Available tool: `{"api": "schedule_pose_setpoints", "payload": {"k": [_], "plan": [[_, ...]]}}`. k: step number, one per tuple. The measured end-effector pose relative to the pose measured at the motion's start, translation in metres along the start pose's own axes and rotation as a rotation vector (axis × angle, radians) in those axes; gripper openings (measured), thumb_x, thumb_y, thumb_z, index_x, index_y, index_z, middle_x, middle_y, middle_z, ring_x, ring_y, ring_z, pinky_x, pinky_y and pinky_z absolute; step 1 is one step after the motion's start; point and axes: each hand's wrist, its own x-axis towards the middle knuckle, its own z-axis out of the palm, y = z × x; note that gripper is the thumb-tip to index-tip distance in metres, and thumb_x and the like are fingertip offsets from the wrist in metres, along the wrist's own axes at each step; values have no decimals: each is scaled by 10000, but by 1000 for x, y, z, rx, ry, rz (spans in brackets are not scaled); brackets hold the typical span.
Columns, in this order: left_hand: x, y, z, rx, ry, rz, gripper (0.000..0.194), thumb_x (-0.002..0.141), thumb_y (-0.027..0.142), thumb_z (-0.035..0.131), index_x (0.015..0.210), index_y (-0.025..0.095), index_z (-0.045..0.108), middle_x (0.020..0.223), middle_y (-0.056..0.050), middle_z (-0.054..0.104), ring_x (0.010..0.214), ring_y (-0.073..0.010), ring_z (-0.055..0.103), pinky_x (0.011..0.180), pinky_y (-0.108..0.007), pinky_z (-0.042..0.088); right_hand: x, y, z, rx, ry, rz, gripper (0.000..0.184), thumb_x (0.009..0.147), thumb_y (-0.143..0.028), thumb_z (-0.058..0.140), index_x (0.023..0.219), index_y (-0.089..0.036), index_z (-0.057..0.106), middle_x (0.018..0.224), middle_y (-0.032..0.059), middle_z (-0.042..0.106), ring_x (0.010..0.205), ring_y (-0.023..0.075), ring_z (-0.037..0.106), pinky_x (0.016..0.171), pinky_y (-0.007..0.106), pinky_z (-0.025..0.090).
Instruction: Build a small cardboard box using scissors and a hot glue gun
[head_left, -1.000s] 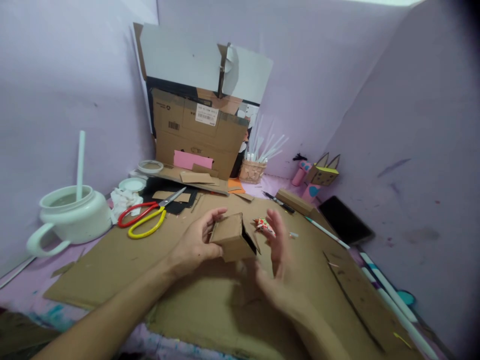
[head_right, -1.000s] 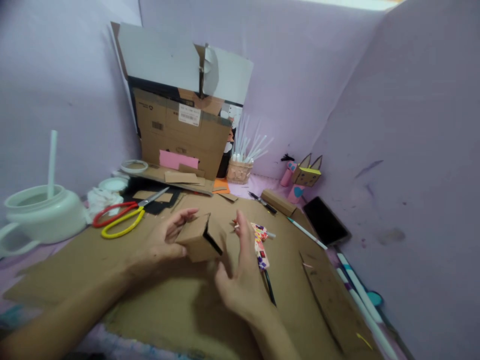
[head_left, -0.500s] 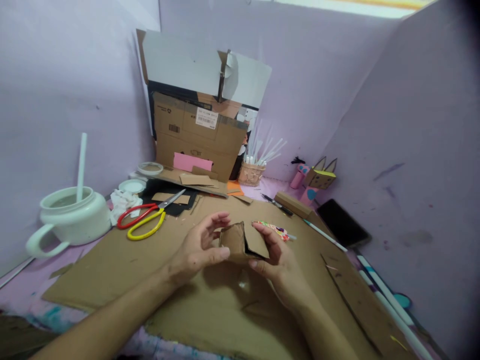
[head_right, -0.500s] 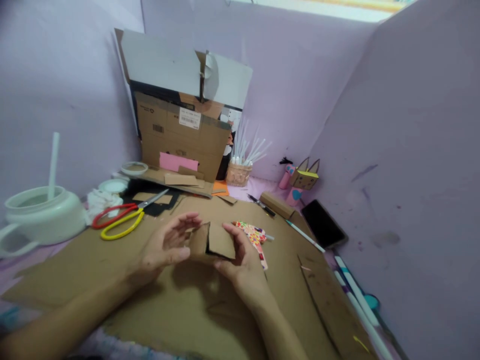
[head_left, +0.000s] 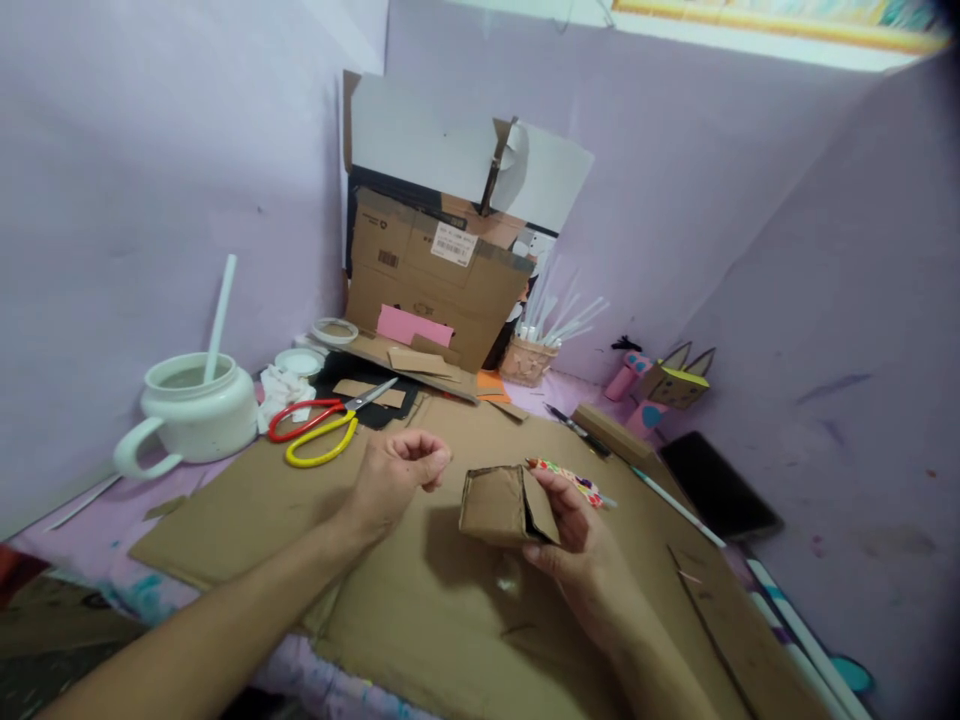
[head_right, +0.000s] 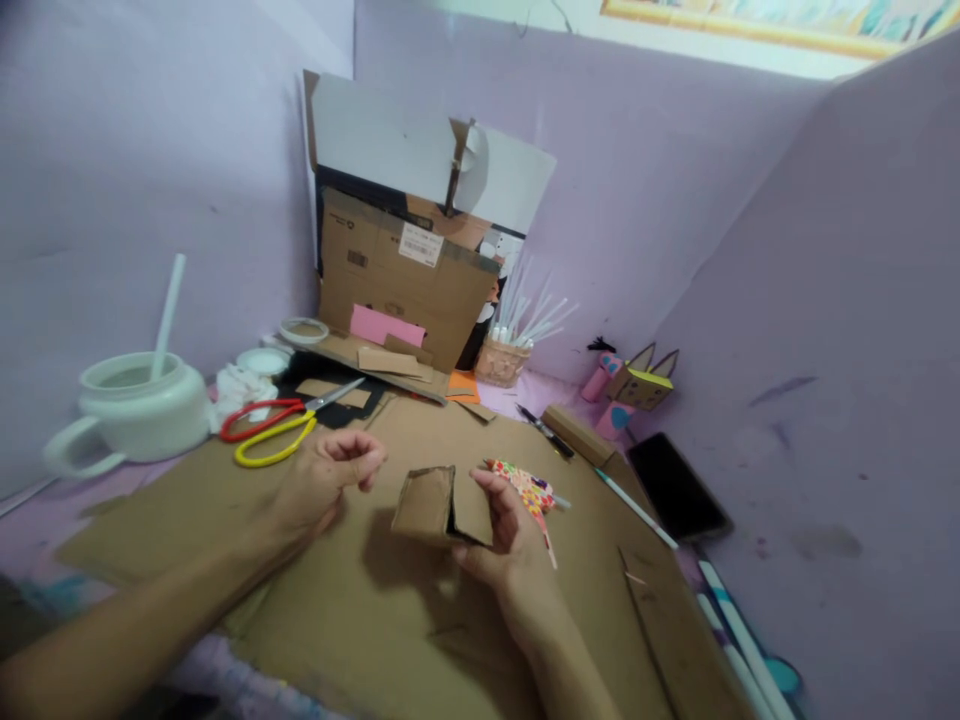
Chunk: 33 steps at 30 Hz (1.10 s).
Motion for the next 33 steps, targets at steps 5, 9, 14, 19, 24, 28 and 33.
{"api": "schedule_pose_setpoints", "payload": {"k": [5,9,14,19,24,28,33], "plan": [[3,-3,-5,37,-57,-24,219,631,302,610,488,152,541,329,66,417,327,-47,313,370,-187,218,-2,-3,3,36,42,53,606,503,-323,830,1050,-249,580,1149,86,611,1093,300,555,908,434,455],[5,-5,-7,39,-53,-40,381,675,371,571,410,189,367,326,95,283,315,-32,201,358,-201,131,-2,-1,4,48,73,92,535,583,-388,793,1062,-238,609,1181,97,624,1070,293,585,897,429,470],[4,-3,-5,46,-8,-24,424,686,378,564,388,193,325,332,88,280,334,-39,222,371,-203,174,2,10,0,-123,140,27,567,568,-406,797,1077,-244,607,1211,96,598,1084,295,568,794,386,522],[3,0,2,88,-15,-18,129,540,246,671,611,148,626,518,27,572,513,-93,490,520,-207,378,2,6,8,-120,122,3,513,560,-296,789,1029,-239,589,1100,78,647,933,253,642,730,356,546],[4,-1,2,141,-24,-62,139,509,232,696,584,143,619,536,23,586,500,-90,483,505,-207,372,-3,-1,15,-189,105,25,565,537,-189,762,1068,-226,574,1154,95,614,1007,269,615,791,379,532],[6,-6,-3,207,-51,-79,281,601,333,664,448,158,507,366,58,426,374,-60,340,405,-198,240,-4,-4,15,-210,45,18,676,553,-173,748,1181,-242,506,1342,109,488,1125,266,557,870,384,505],[8,-10,-9,278,15,-23,513,751,438,560,406,201,264,356,93,221,345,-48,176,371,-217,132,-5,-6,16,-215,-1,36,713,563,-180,752,1216,-261,478,1337,102,503,1167,278,534,893,402,489]]}}
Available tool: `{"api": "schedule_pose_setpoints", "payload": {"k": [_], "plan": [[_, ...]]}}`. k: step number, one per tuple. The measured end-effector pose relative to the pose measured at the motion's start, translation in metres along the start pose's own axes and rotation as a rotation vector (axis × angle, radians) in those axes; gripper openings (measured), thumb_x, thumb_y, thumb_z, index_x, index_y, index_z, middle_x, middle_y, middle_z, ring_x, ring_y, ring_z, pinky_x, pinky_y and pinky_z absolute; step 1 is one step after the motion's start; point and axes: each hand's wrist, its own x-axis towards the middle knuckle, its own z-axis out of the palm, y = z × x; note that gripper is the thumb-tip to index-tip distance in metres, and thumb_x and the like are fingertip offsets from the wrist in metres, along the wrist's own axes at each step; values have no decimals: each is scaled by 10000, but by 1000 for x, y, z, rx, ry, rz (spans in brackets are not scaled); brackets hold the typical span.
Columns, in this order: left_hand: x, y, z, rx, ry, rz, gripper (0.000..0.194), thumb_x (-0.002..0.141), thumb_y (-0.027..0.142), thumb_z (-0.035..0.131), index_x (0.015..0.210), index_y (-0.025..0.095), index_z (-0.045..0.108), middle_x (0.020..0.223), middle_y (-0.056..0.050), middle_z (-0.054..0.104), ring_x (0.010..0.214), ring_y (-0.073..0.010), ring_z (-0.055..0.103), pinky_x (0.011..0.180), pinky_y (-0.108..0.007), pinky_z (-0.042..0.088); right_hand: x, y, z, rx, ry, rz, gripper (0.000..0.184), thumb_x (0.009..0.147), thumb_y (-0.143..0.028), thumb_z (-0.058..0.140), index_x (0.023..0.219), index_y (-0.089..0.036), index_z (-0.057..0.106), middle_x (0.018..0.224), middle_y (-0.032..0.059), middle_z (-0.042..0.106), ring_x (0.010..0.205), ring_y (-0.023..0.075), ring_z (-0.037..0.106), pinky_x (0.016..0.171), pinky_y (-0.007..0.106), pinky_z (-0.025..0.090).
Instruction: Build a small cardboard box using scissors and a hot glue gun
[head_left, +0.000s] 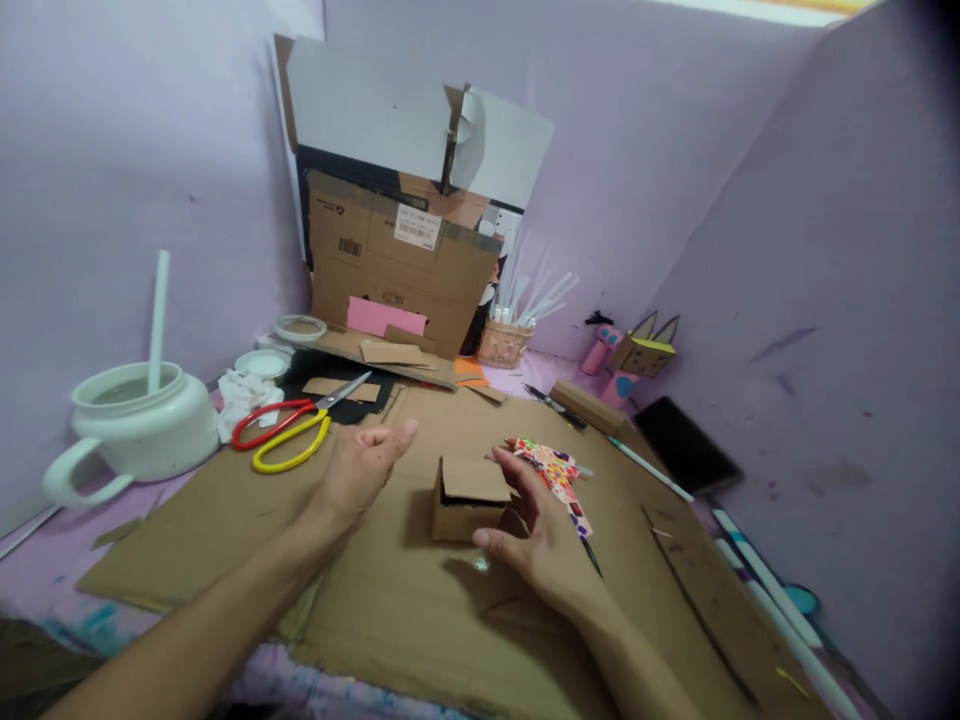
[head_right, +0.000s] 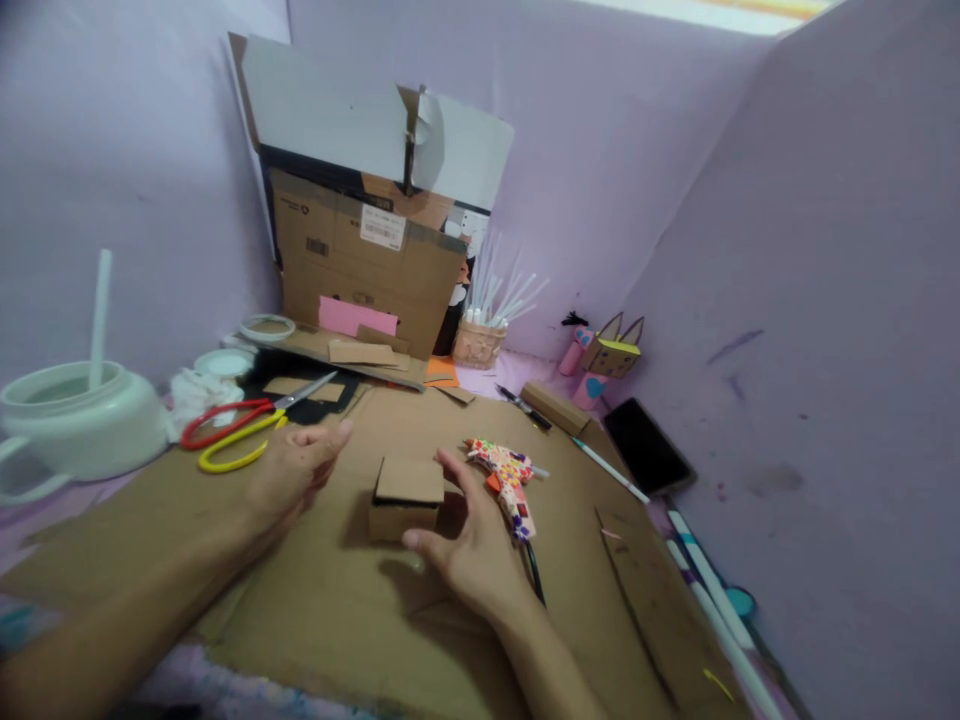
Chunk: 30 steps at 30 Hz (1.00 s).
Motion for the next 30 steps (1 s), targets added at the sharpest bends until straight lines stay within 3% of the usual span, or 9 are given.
{"api": "schedule_pose_setpoints", "payload": {"k": [2,4,7,8,10,14,18,24,30], "plan": [[0,2,-2,12,-17,67,403,727,393,613,455,180,405,417,71,372,394,-60,322,401,-194,253,0,0,0,0,11,-9,712,565,-191,755,1216,-259,476,1338,105,501,1190,278,514,914,412,475],[-2,5,-2,-9,-162,124,182,668,328,687,718,170,610,699,4,613,649,-116,556,583,-207,428,0,0,-1,-15,37,-33,712,558,-208,768,1209,-249,483,1335,110,504,1217,280,486,960,428,440],[-7,7,-1,-61,-515,81,585,615,256,732,1165,205,538,1199,-83,573,1085,-230,540,879,-320,439,1,1,-1,-30,75,-64,655,581,-230,756,1190,-235,514,1300,113,541,1207,281,496,980,443,423],[-8,6,1,-68,-605,37,657,614,235,726,1226,200,489,1239,-102,550,1118,-251,526,905,-349,429,2,2,-1,-33,77,-66,617,602,-242,740,1182,-228,530,1280,115,560,1182,283,520,968,445,437],[-10,4,5,-85,-672,-58,730,610,211,704,1281,170,419,1202,-132,572,1079,-278,554,877,-388,445,2,3,-2,-75,76,-70,548,654,-268,697,1182,-214,559,1262,122,578,1148,289,551,938,449,465],[-12,1,12,-24,-599,-145,732,565,225,700,1249,121,462,1082,-132,632,984,-291,589,806,-390,474,0,8,-6,-339,55,-195,511,767,-282,614,1269,-235,530,1351,100,514,1261,283,446,1009,475,398],[-13,7,12,106,-537,-67,627,584,227,697,1194,159,572,1158,-94,617,1010,-275,585,854,-378,469,-5,13,-8,-511,65,-348,489,829,-254,556,1312,-236,486,1351,97,516,1270,259,439,1067,489,318],[-13,11,9,286,-482,101,563,608,207,704,1164,196,615,1279,-85,572,1220,-294,465,1036,-409,343,-1,14,-8,-464,91,-340,447,793,-233,622,1234,-288,564,1308,65,564,1227,253,491,1019,460,396],[-14,10,9,358,-502,119,579,614,175,688,1183,169,582,1324,-127,522,1254,-285,440,1066,-417,303,1,16,-7,-394,124,-304,437,760,-201,647,1188,-281,600,1274,65,591,1215,252,508,1033,467,379]]}}
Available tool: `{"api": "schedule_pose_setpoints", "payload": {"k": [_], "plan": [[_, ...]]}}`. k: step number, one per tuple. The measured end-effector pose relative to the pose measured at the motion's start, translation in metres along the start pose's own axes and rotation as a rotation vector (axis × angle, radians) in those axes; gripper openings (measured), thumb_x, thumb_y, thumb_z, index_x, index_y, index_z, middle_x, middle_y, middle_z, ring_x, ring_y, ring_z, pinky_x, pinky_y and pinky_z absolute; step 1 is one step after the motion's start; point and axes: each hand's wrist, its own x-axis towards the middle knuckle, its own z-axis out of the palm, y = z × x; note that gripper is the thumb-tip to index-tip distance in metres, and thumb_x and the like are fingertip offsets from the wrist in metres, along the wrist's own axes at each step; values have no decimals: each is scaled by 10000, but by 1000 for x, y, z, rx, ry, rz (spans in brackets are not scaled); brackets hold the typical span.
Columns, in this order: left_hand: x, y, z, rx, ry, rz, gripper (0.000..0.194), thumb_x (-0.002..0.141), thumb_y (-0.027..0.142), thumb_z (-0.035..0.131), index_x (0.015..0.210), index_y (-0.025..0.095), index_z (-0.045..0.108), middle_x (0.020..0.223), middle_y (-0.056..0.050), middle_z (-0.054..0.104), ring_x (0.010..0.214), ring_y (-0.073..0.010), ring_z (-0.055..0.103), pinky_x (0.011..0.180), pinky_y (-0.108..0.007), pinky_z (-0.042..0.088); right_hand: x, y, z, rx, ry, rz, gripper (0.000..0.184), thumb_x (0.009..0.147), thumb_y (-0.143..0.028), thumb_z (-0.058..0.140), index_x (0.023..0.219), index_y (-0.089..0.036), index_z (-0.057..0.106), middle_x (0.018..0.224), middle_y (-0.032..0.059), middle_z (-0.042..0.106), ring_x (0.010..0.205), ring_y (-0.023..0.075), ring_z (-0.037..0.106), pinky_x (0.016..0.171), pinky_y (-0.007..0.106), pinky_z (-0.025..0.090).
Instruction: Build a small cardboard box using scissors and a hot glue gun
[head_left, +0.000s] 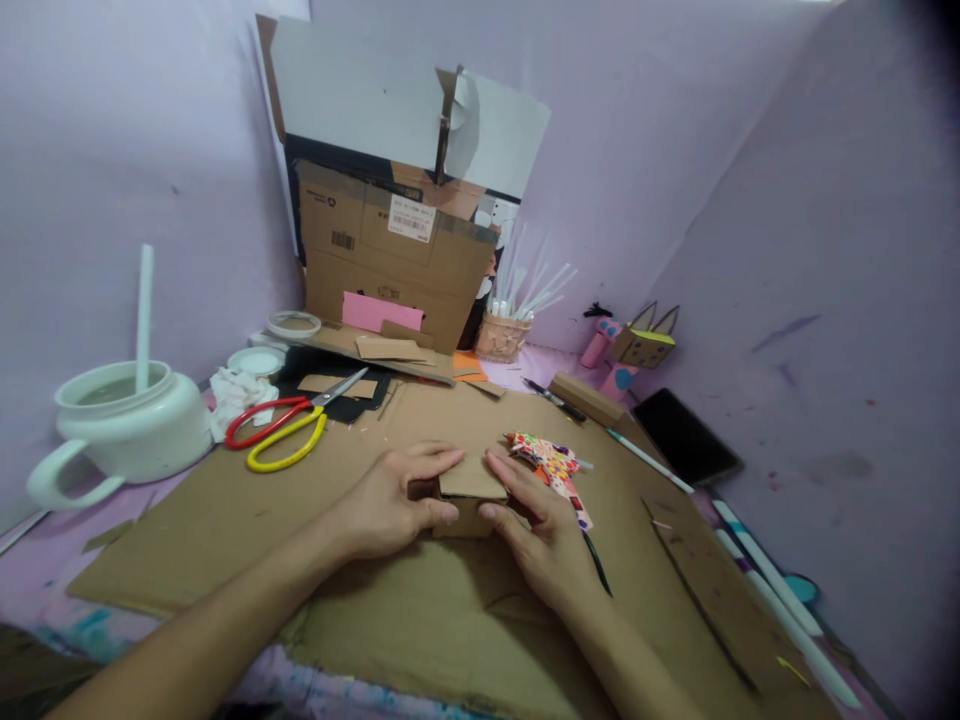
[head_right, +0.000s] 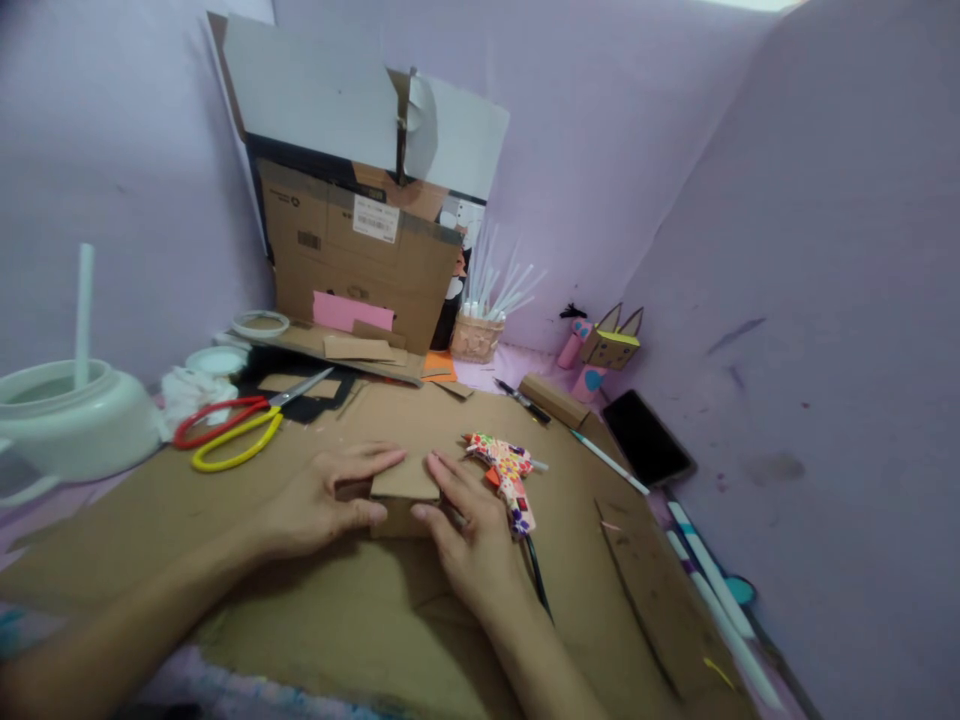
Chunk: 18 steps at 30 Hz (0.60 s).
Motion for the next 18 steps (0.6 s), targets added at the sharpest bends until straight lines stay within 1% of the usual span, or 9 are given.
{"api": "schedule_pose_setpoints", "payload": {"k": [5,8,11,13,14,16,18], "plan": [[1,1,0,23,0,9,570,623,177,683,1183,171,579,1321,-123,527,1245,-275,451,1060,-402,313,0,0,1,-21,-1,-20,420,769,-208,632,1185,-263,606,1265,78,597,1207,260,516,1030,481,378],[1,2,0,22,-1,25,555,631,177,677,1178,176,587,1310,-111,541,1235,-276,460,1040,-390,344,0,0,1,-35,3,-31,419,766,-204,632,1182,-249,612,1259,88,601,1200,265,522,1025,473,388],[0,2,0,-2,0,40,543,636,186,680,1172,200,597,1292,-92,559,1207,-271,487,1009,-371,383,0,-1,0,-42,-6,-39,423,770,-208,636,1188,-267,607,1265,75,600,1209,263,513,1034,476,377],[0,2,-1,-13,2,46,542,632,186,687,1166,217,604,1278,-80,572,1194,-268,498,997,-365,396,-1,-2,0,-29,-23,-15,446,766,-218,644,1207,-268,591,1276,75,591,1221,267,497,1034,486,373],[0,3,-1,-15,2,47,543,628,180,689,1163,222,608,1275,-76,575,1191,-268,500,995,-364,398,-2,-3,0,-3,-32,14,472,759,-222,651,1223,-261,575,1284,82,584,1220,270,496,1020,483,392],[0,4,-2,-14,5,48,541,621,162,690,1152,227,616,1273,-71,578,1192,-267,499,999,-363,393,-2,-5,2,90,-13,101,524,731,-221,668,1240,-251,544,1282,95,576,1194,268,514,945,450,474],[0,4,-2,-13,7,46,542,611,148,694,1141,236,623,1266,-64,584,1192,-269,499,1005,-368,386,-2,-6,4,187,64,172,491,681,-221,701,1153,-239,567,1203,95,595,1113,261,561,813,388,558]]}}
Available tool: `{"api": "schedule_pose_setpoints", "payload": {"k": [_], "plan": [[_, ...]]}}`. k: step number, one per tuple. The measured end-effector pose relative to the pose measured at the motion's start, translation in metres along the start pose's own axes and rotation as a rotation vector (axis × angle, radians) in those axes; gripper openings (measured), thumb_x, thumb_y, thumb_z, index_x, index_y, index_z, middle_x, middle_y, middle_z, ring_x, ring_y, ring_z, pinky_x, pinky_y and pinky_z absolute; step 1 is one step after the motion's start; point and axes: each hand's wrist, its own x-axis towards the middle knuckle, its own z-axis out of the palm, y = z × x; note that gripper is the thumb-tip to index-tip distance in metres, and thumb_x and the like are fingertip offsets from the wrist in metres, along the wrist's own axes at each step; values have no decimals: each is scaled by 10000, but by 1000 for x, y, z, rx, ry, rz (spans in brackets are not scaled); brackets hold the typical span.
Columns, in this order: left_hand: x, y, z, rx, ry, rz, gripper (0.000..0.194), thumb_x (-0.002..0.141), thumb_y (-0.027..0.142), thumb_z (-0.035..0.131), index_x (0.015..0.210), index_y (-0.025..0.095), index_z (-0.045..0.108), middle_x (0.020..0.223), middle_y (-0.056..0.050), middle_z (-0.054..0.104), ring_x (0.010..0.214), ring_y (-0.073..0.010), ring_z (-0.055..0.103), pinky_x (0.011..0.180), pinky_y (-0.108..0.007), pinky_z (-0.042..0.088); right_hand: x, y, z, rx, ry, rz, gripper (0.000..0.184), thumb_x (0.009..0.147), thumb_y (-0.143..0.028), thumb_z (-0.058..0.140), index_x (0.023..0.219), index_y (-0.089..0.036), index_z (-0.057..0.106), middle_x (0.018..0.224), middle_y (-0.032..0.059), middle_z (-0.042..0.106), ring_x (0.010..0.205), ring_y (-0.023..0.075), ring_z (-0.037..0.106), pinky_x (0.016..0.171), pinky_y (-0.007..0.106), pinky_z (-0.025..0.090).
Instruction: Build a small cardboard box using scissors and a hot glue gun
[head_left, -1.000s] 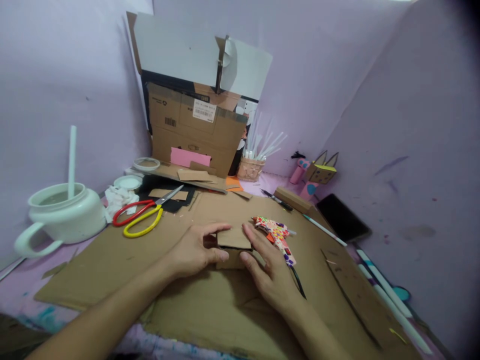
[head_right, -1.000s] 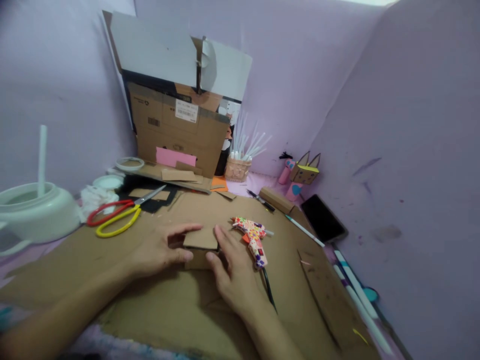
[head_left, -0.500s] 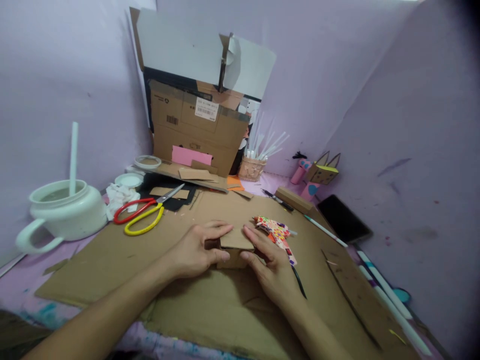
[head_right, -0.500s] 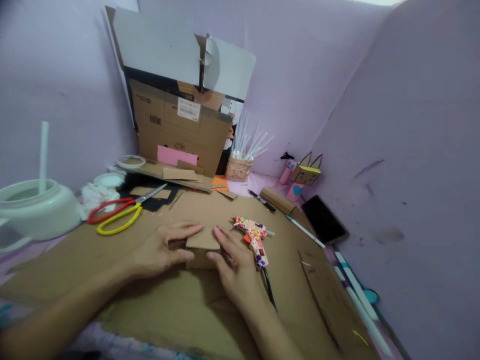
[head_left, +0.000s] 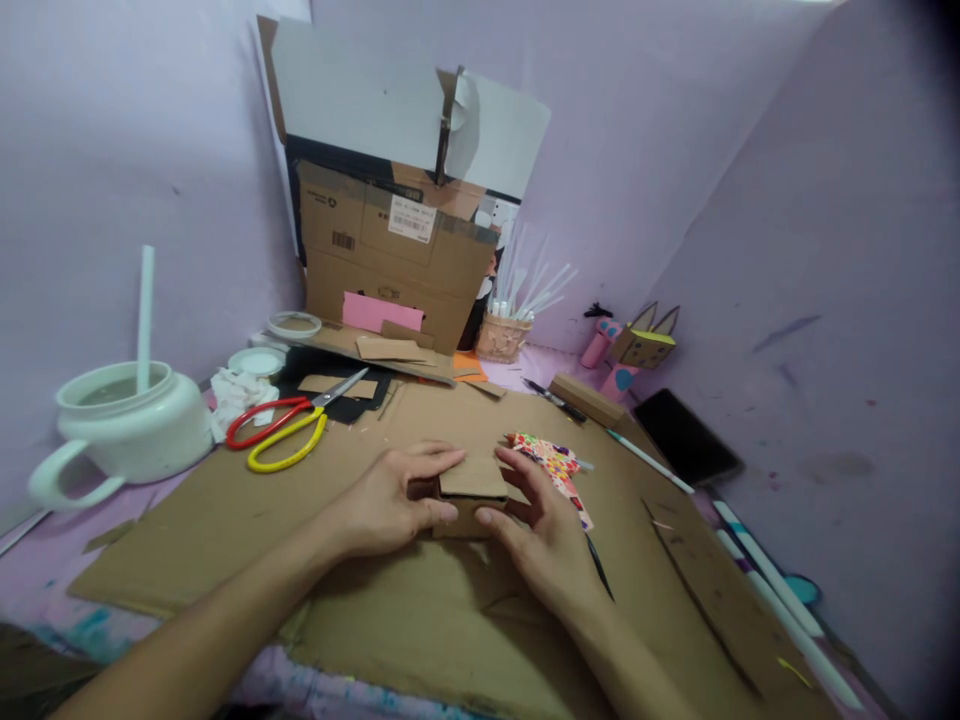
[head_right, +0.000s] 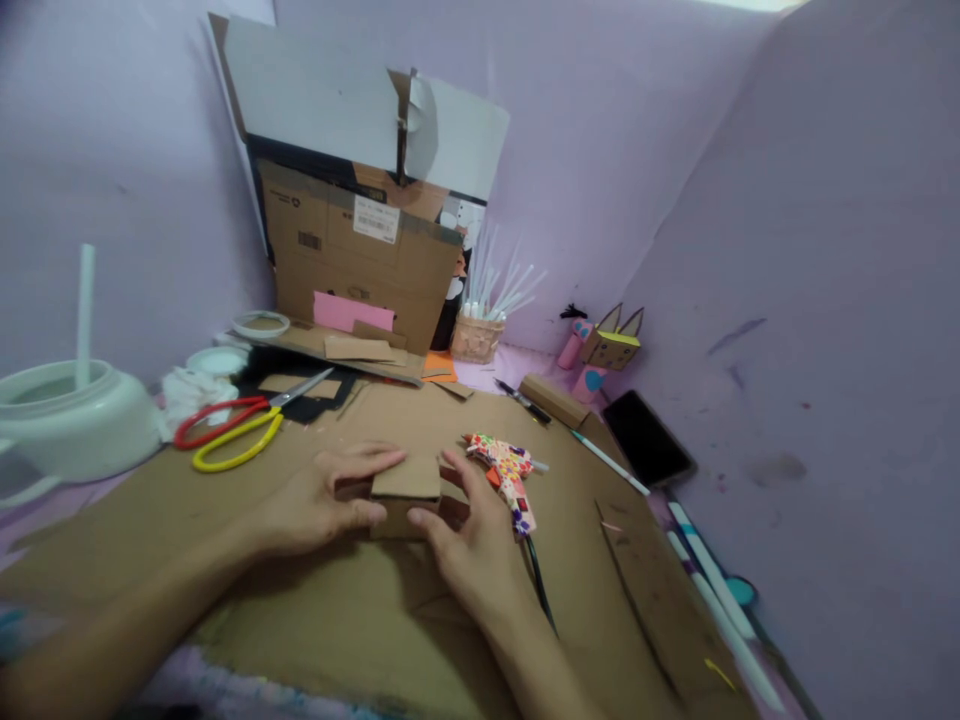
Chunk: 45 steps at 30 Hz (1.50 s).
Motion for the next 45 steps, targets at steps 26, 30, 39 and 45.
{"api": "schedule_pose_setpoints", "payload": {"k": [26,30,39,45], "plan": [[0,1,5,-355,-84,-111,607,615,233,685,1192,137,521,1184,-131,610,986,-266,619,843,-367,485,4,-11,-2,-12,-149,117,604,677,-285,672,1246,-185,495,1178,114,593,903,235,613,742,369,540],[2,1,6,-301,36,-110,469,642,321,678,1056,110,616,1018,-128,681,878,-255,639,769,-348,504,6,-17,0,39,-232,155,505,639,-221,698,1126,-182,571,952,58,677,845,237,635,740,366,527],[19,2,7,-261,241,-77,388,724,464,569,507,145,532,483,39,452,492,-98,414,475,-213,317,8,-21,0,-32,-187,81,452,586,-187,752,1026,-188,645,1031,57,668,951,261,610,826,384,499],[30,-4,12,-318,271,-199,496,680,586,568,451,152,495,425,40,424,441,-95,378,445,-224,280,8,-18,0,26,-232,60,506,611,-164,745,1101,-198,623,1069,44,676,967,238,623,835,359,511]]}}
